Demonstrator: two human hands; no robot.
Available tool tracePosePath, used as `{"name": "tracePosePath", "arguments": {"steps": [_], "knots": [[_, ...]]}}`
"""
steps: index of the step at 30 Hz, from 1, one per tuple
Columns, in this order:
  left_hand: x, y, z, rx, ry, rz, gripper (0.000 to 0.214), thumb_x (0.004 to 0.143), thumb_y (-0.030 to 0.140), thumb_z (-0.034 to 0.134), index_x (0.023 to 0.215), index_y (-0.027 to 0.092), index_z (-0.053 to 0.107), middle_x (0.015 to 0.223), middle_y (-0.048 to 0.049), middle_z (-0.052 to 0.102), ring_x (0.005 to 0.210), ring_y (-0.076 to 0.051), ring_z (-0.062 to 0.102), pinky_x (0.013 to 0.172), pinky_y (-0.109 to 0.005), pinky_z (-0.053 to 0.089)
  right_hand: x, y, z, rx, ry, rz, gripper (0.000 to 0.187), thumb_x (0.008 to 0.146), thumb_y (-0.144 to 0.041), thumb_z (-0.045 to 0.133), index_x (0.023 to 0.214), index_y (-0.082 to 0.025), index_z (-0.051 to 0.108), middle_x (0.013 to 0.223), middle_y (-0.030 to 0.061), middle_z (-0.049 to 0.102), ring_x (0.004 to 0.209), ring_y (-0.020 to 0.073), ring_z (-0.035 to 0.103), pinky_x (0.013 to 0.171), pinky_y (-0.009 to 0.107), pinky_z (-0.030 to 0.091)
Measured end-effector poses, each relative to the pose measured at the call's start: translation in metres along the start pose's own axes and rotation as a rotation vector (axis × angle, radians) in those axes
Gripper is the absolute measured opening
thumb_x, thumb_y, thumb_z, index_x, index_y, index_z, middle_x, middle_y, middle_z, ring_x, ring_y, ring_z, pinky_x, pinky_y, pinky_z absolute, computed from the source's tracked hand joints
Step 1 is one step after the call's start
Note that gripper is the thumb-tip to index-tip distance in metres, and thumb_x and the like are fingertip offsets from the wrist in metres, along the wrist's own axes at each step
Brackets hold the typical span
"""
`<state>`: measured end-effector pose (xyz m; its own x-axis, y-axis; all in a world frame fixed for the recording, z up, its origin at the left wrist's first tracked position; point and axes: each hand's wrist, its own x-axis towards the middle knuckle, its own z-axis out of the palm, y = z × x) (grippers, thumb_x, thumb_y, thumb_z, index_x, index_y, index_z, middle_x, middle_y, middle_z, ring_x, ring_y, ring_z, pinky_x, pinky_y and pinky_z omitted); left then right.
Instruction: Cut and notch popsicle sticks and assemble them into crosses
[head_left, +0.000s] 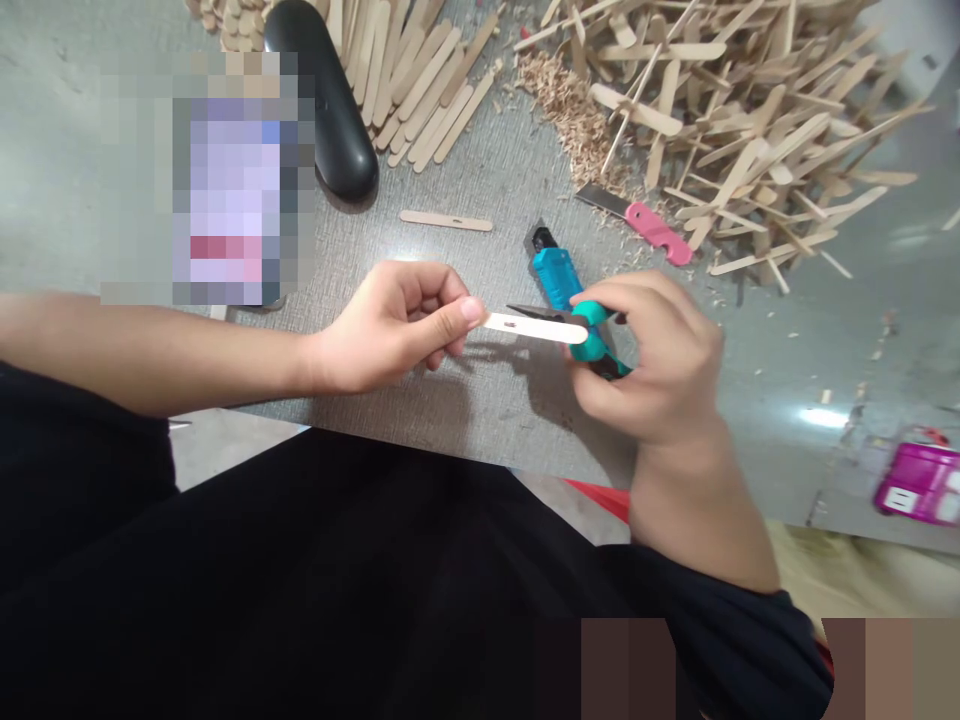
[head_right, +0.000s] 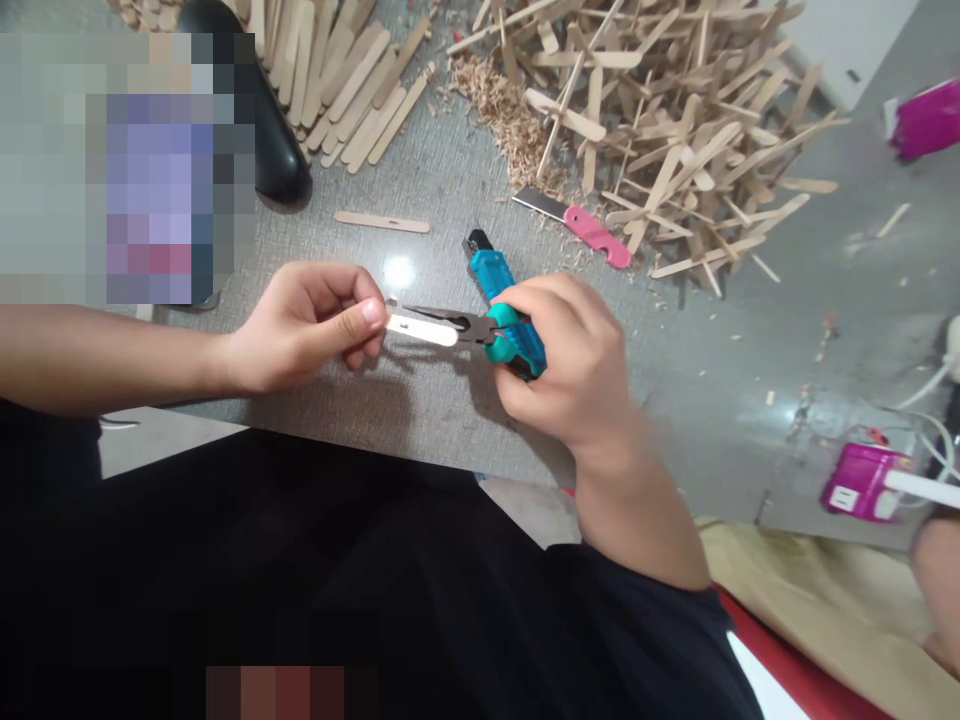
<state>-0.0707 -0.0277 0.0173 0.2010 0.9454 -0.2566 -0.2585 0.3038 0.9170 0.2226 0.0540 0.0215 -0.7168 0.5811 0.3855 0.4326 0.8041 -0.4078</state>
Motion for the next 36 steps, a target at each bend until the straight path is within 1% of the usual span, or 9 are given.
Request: {"name": "tracePosePath", "arguments": {"steps": [2,5,9,14,18,23,27,29,36], "knots": [[0.001,0.000,0.000,-0.032,-0.051,-0.022,0.064,0.079,0.064,0.111,0.078,0.018,0.067,0.065,-0.0004,0.072,0.051,-0.007,0.062,0.048,-0.017,0.051,-0.002,0.000,0.000,-0.054,0.013,-0.019,0.058,0.087,-0.015,0.075,0.140,-0.038,0.064,0.119,0.0090,0.082,0.103,0.0383,0.081,0.090,0.056,0.068],[0.002,-0.002,-0.001,-0.085,-0.096,-0.047,0.062,0.077,0.059,0.113,0.076,0.018,0.067,0.059,0.0003,0.069,0.047,-0.008,0.060,0.043,-0.016,0.047,-0.002,-0.003,-0.001,-0.071,-0.059,-0.006,0.061,0.090,-0.013,0.075,0.143,-0.040,0.061,0.122,0.0107,0.081,0.108,0.0397,0.081,0.094,0.059,0.069],[0.001,-0.006,-0.001,-0.109,-0.060,0.005,0.060,0.078,0.056,0.114,0.077,0.020,0.067,0.056,0.0019,0.065,0.043,-0.008,0.055,0.039,-0.018,0.042,0.000,-0.009,-0.004,0.018,-0.114,0.028,0.062,0.090,-0.009,0.076,0.142,-0.040,0.066,0.129,0.0101,0.083,0.113,0.0408,0.084,0.097,0.061,0.072],[0.000,-0.006,-0.002,-0.070,0.005,0.084,0.061,0.078,0.060,0.113,0.080,0.021,0.067,0.058,0.0023,0.066,0.044,-0.008,0.054,0.039,-0.020,0.042,0.001,-0.009,-0.005,0.148,-0.158,0.058,0.061,0.089,-0.005,0.075,0.141,-0.038,0.074,0.127,0.0093,0.085,0.112,0.0388,0.086,0.095,0.058,0.073],[0.000,-0.003,-0.002,-0.030,0.011,0.144,0.063,0.079,0.064,0.112,0.082,0.021,0.066,0.062,0.0022,0.067,0.049,-0.008,0.057,0.044,-0.021,0.047,0.001,-0.006,-0.006,0.223,-0.206,0.035,0.062,0.084,-0.008,0.072,0.141,-0.034,0.076,0.130,0.0077,0.085,0.114,0.0337,0.087,0.096,0.050,0.073],[-0.003,0.001,-0.003,0.065,-0.022,0.223,0.062,0.084,0.064,0.109,0.080,0.020,0.066,0.063,0.0018,0.067,0.050,-0.008,0.058,0.046,-0.022,0.046,0.003,-0.010,-0.008,0.268,-0.267,0.024,0.056,0.080,-0.008,0.068,0.130,-0.032,0.078,0.115,0.0043,0.086,0.099,0.0271,0.086,0.083,0.039,0.070],[-0.002,-0.001,-0.008,0.120,-0.047,0.352,0.055,0.090,0.058,0.106,0.080,0.019,0.069,0.063,0.0010,0.068,0.051,-0.007,0.060,0.046,-0.022,0.046,0.003,-0.015,-0.009,0.259,-0.290,0.083,0.041,0.082,-0.012,0.069,0.117,-0.032,0.077,0.098,0.0005,0.080,0.078,0.0218,0.078,0.069,0.035,0.061],[-0.001,-0.003,-0.011,0.146,-0.054,0.408,0.051,0.093,0.054,0.105,0.081,0.020,0.070,0.063,0.0016,0.068,0.051,-0.007,0.060,0.045,-0.023,0.044,0.002,-0.016,-0.009,0.251,-0.282,0.093,0.040,0.080,-0.012,0.069,0.113,-0.032,0.076,0.093,-0.0006,0.078,0.072,0.0202,0.073,0.064,0.034,0.057],[-0.003,-0.001,-0.008,0.158,-0.054,0.393,0.047,0.098,0.050,0.101,0.078,0.022,0.070,0.062,0.0020,0.068,0.051,-0.008,0.058,0.045,-0.024,0.042,0.002,-0.020,-0.009,0.257,-0.266,0.088,0.038,0.076,-0.008,0.067,0.105,-0.031,0.074,0.081,-0.0032,0.072,0.061,0.0177,0.064,0.056,0.033,0.048]]}}
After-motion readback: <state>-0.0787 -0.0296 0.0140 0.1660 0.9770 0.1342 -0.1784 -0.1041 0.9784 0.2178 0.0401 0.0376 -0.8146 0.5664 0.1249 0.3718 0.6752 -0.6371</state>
